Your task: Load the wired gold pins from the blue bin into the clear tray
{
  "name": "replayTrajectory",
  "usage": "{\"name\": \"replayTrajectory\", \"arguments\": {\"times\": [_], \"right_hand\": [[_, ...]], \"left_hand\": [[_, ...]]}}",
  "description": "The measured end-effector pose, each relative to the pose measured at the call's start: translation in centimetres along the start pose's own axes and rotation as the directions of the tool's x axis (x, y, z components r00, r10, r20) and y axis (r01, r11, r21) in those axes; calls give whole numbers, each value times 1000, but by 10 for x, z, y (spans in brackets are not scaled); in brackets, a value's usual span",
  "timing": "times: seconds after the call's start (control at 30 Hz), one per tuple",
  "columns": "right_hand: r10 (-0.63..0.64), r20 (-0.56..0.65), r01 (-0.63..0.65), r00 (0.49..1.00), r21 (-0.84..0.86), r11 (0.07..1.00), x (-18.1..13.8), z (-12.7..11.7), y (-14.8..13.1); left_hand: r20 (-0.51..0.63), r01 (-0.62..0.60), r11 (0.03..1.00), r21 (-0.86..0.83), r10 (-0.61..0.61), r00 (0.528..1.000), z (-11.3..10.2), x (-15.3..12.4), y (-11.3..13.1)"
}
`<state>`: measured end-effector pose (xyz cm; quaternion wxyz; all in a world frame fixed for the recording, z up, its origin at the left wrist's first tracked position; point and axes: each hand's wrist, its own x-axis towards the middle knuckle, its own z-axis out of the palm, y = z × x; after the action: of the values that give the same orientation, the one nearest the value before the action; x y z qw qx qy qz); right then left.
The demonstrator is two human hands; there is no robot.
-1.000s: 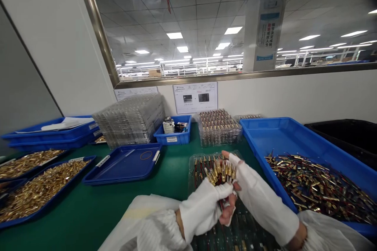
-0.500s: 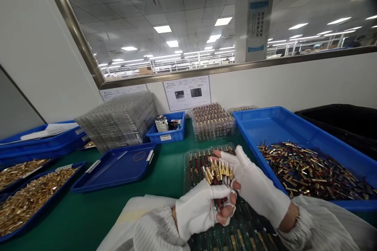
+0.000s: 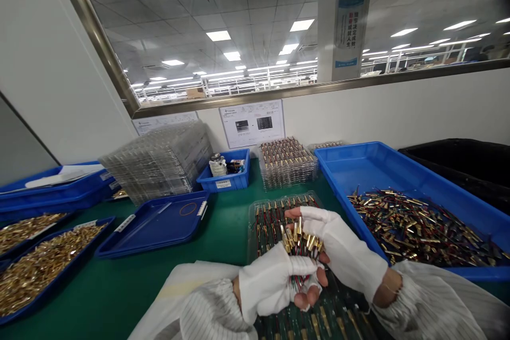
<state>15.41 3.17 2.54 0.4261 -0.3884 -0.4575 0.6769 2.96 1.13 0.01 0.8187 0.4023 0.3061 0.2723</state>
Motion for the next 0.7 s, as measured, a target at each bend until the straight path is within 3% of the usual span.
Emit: {"name": "replayTrajectory", "arguments": {"times": [0.3, 0.47, 0.7], "right_hand": [[-35, 55, 24, 998, 192, 981, 1, -4, 1], [-25, 56, 15, 998, 170, 985, -2, 1, -6], [-117, 14, 116, 993, 50, 992, -1, 1, -1]], "left_hand": [[26, 1, 999, -38, 0, 1000, 0, -2, 3], [26, 3, 998, -55, -2, 1000, 0, 0, 2], [-19, -13, 1000, -11, 12, 1000, 2, -1, 1]]}}
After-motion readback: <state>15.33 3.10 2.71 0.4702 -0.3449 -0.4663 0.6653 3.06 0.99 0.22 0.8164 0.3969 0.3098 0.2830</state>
